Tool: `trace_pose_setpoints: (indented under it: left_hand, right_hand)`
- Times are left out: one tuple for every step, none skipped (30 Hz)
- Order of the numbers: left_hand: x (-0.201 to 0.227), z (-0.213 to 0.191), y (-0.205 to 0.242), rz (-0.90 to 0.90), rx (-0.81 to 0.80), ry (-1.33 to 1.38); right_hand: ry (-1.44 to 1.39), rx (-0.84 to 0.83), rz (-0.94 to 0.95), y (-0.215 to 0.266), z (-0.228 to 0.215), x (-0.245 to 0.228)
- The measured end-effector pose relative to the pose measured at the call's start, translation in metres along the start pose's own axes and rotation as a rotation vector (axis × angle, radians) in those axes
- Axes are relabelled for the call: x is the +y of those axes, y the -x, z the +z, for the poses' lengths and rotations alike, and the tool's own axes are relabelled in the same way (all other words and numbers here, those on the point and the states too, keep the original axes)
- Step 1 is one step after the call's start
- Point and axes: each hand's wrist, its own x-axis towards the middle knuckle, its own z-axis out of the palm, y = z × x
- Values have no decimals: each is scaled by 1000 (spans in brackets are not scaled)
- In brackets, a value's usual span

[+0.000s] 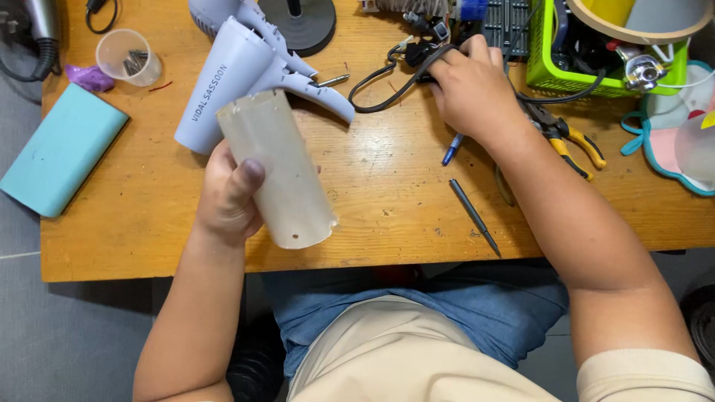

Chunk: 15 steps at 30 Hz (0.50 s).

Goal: The person holds a paper tube and brushes its surface with a makeup brush, then inserts a small metal fitting into one end of the tube. They attach a blue motor and fan housing to the tube, spin the fan blades by hand, and finally set the assembled tube on the workbench.

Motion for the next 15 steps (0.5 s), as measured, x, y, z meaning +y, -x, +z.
trace_pose_setpoints:
  left_hand:
    - [1, -9, 14, 2, 10, -2]
    - [2, -18, 27, -1, 27, 11]
    - [3, -26, 41, -8, 42, 25]
    - [2, -32, 53, -8, 49, 25]
    - [1, -38, 64, 3, 74, 57]
    - [0, -44, 75, 13, 99, 88]
    - [-3, -47, 82, 16, 102, 89]
    - [-7, -50, 88, 13, 117, 103]
    - [-11, -53, 96, 10, 133, 116]
    - [-17, -50, 98, 12, 137, 117]
    - [-22, -47, 99, -12, 121, 190]
    - [-27, -44, 100, -37, 104, 263]
    - [-34, -39, 96, -31, 105, 263]
    - [-41, -34, 92, -66, 79, 295]
    - [-48, -29, 90, -104, 56, 329]
  right_hand:
    - [-5, 0, -9, 0, -5, -2]
    - [-21, -5, -14, 1, -10, -4]
    - [-37, -13, -16, 4, -15, -5]
    - [-40, -15, -22, 4, -10, -3]
    - [-40, 21, -35, 4, -5, 0]
    - [-40, 57, -48, 4, -1, 3]
    - [-40, 58, -52, 5, 3, 5]
    - [-10, 101, -83, 5, 7, 7]
    - [19, 144, -115, 5, 11, 8]
    - [17, 144, -120, 7, 9, 4]
    - [47, 45, -114, 8, 5, 0]
    - [76, -54, -107, 9, 1, -4]
    - [78, -50, -112, 16, -22, -19]
    - [19, -174, -107, 23, -45, -33]
    - [-40, -302, -103, 31, -67, -49]
